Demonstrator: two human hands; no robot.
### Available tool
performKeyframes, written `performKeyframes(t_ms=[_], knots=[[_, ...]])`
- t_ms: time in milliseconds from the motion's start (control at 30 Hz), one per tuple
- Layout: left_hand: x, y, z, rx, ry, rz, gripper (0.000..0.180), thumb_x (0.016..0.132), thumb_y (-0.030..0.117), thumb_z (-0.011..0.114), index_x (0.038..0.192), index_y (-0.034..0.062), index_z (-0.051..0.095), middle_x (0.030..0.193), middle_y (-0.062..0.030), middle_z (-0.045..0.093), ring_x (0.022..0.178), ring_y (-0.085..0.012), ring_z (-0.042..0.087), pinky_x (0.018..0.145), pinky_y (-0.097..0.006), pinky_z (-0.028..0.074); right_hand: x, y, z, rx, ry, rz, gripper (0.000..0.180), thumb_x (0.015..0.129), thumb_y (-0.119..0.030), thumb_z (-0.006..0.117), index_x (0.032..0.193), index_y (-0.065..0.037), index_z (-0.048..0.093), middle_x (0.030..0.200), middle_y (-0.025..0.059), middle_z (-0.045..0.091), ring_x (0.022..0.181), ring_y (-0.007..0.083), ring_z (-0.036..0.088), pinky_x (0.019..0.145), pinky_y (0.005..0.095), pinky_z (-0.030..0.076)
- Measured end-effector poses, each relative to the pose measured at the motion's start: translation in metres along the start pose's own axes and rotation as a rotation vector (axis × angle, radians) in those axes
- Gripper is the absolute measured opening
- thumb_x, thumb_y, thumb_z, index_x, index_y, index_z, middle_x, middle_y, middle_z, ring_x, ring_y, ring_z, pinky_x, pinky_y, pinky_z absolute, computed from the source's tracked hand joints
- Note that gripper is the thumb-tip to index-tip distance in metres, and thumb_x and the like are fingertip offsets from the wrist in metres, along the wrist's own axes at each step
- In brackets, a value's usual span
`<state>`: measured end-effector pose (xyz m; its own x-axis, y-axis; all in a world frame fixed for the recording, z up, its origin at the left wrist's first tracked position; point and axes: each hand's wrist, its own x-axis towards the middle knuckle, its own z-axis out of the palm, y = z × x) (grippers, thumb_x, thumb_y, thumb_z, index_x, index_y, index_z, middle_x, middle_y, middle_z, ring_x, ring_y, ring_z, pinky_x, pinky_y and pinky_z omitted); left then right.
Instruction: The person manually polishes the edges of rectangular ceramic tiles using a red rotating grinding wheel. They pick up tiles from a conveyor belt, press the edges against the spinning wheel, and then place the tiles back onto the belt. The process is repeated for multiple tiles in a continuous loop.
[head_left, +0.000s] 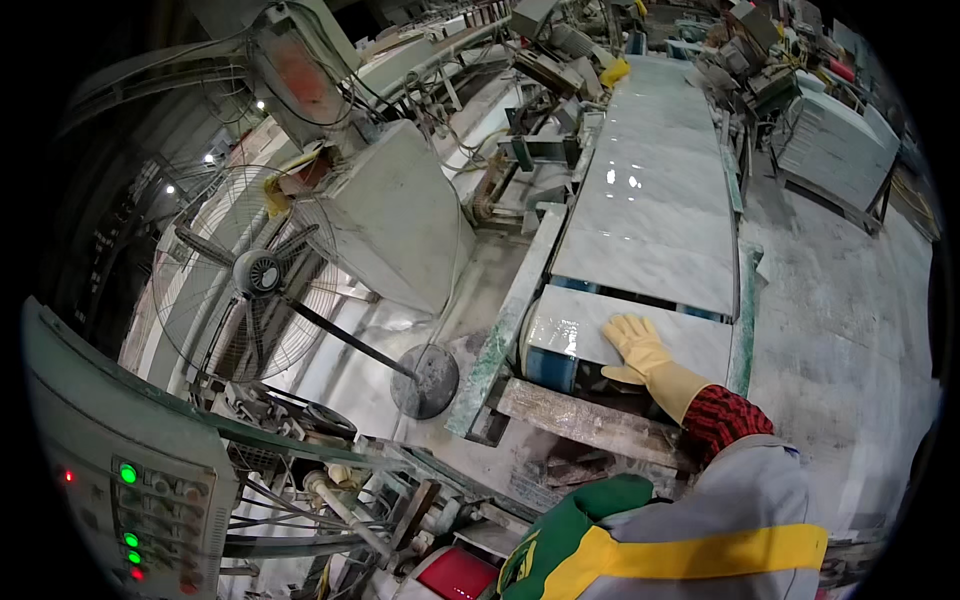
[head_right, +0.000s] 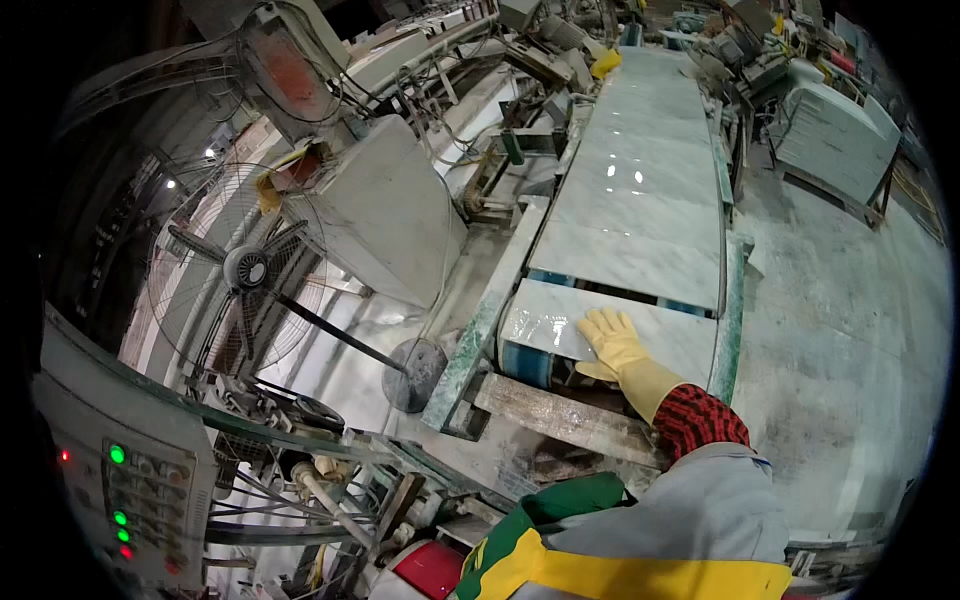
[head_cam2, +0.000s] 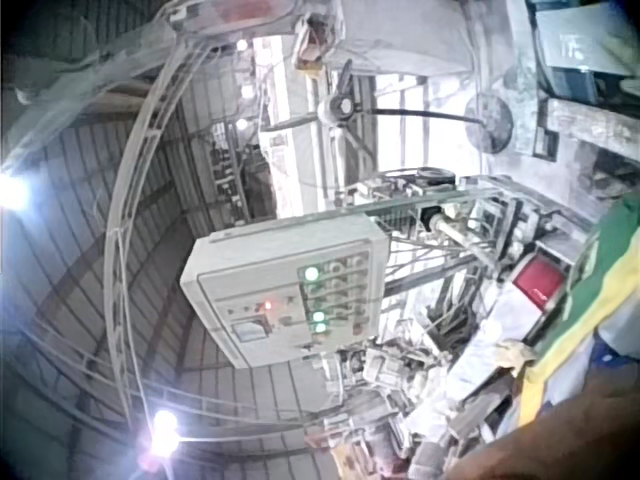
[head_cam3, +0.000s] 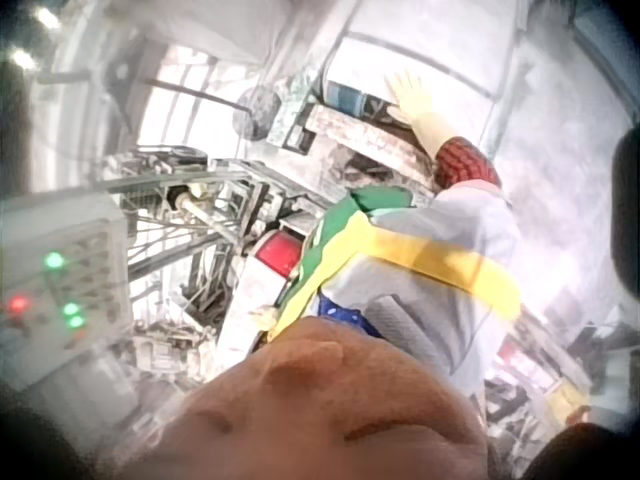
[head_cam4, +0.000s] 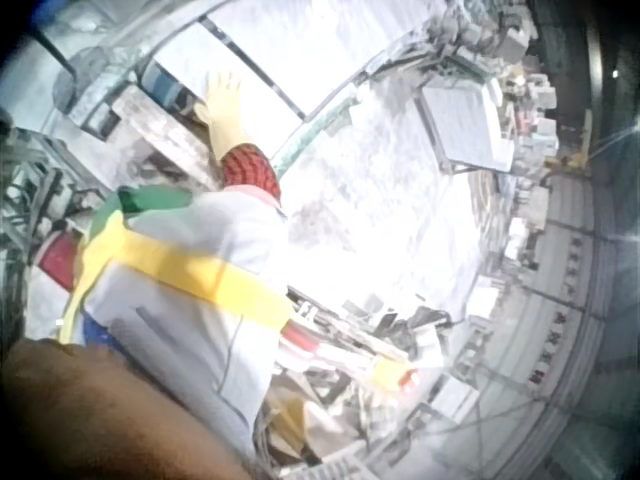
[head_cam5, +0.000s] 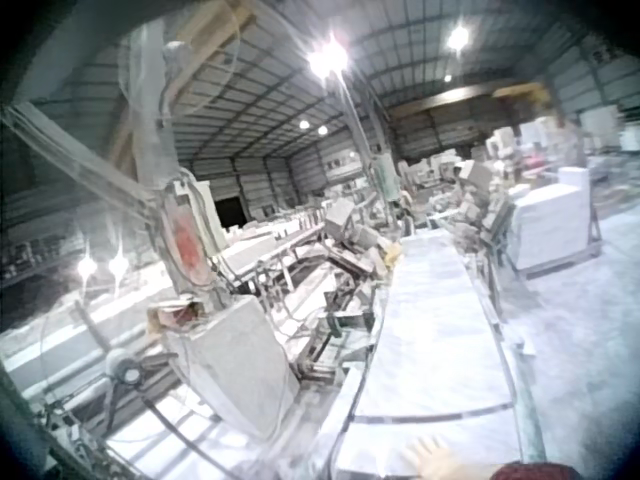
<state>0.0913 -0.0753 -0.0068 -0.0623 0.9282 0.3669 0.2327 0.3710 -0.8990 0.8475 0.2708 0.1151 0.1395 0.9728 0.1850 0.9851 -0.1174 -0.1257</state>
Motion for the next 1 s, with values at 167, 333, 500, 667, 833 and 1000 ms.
performKeyframes(t_ms=[167,333,500,667,833,1000], knots=[[-0.027,-0.008,0.011,-0.019,-0.035,-0.084,0.048,0.099,0.027,0.049,0.140,0.0026,0.055,0.146,-0.0246,0.050,0.138,-0.0481,0.040,0.112,-0.062,0.031,0.047,0.038,-0.048,0.104,-0.258,0.177,0.080,0.071,-0.054,0.078,0.132,-0.008,0.053,0.128,0.0204,0.063,0.121,0.0377,0.057,0.102,0.0471,0.044],[-0.019,-0.018,-0.013,-0.042,-0.047,-0.128,0.049,0.099,0.027,0.048,0.140,0.0020,0.054,0.148,-0.0246,0.049,0.139,-0.0489,0.039,0.114,-0.062,0.029,0.072,0.050,-0.040,-0.066,-0.590,0.339,0.089,0.066,-0.070,0.079,0.130,-0.012,0.059,0.121,0.0167,0.070,0.112,0.0353,0.067,0.092,0.0451,0.054],[-0.011,-0.059,-0.054,-0.042,-0.111,-0.152,0.050,0.099,0.028,0.047,0.141,0.0014,0.053,0.149,-0.0246,0.048,0.141,-0.0497,0.037,0.115,-0.062,0.028,0.081,0.052,-0.059,0.044,-0.594,0.308,0.079,0.068,-0.063,0.082,0.120,-0.007,0.066,0.119,0.0167,0.068,0.109,0.0312,0.066,0.092,0.0432,0.053],[0.008,-0.091,-0.100,-0.475,-0.777,-0.031,0.056,0.099,0.029,0.047,0.147,-0.0002,0.046,0.157,-0.0219,0.039,0.146,-0.0473,0.031,0.119,-0.062,0.020,0.063,0.045,-0.071,0.264,-0.456,0.248,0.061,0.075,-0.053,0.081,0.108,-0.004,0.067,0.101,0.0163,0.068,0.094,0.0259,0.065,0.082,0.0399,0.052],[0.021,-0.045,-0.048,-0.643,-0.354,-0.528,0.044,0.104,0.015,0.045,0.144,-0.0018,0.047,0.142,-0.0228,0.053,0.129,-0.0407,0.050,0.109,-0.049,0.039,0.027,0.024,-0.088,0.381,-0.389,0.261,0.049,0.079,-0.046,0.081,0.098,-0.002,0.068,0.087,0.0156,0.068,0.081,0.0219,0.063,0.073,0.0379,0.050],[-0.015,-0.053,-0.028,-0.614,-0.363,-0.642,0.045,0.108,0.023,0.038,0.148,0.0009,0.044,0.151,-0.0172,0.048,0.140,-0.0330,0.044,0.116,-0.045,0.035,0.009,-0.026,-0.082,0.360,-0.339,0.232,0.054,0.080,-0.049,0.078,0.104,-0.002,0.068,0.084,0.0132,0.067,0.079,0.0249,0.063,0.072,0.0377,0.050]])
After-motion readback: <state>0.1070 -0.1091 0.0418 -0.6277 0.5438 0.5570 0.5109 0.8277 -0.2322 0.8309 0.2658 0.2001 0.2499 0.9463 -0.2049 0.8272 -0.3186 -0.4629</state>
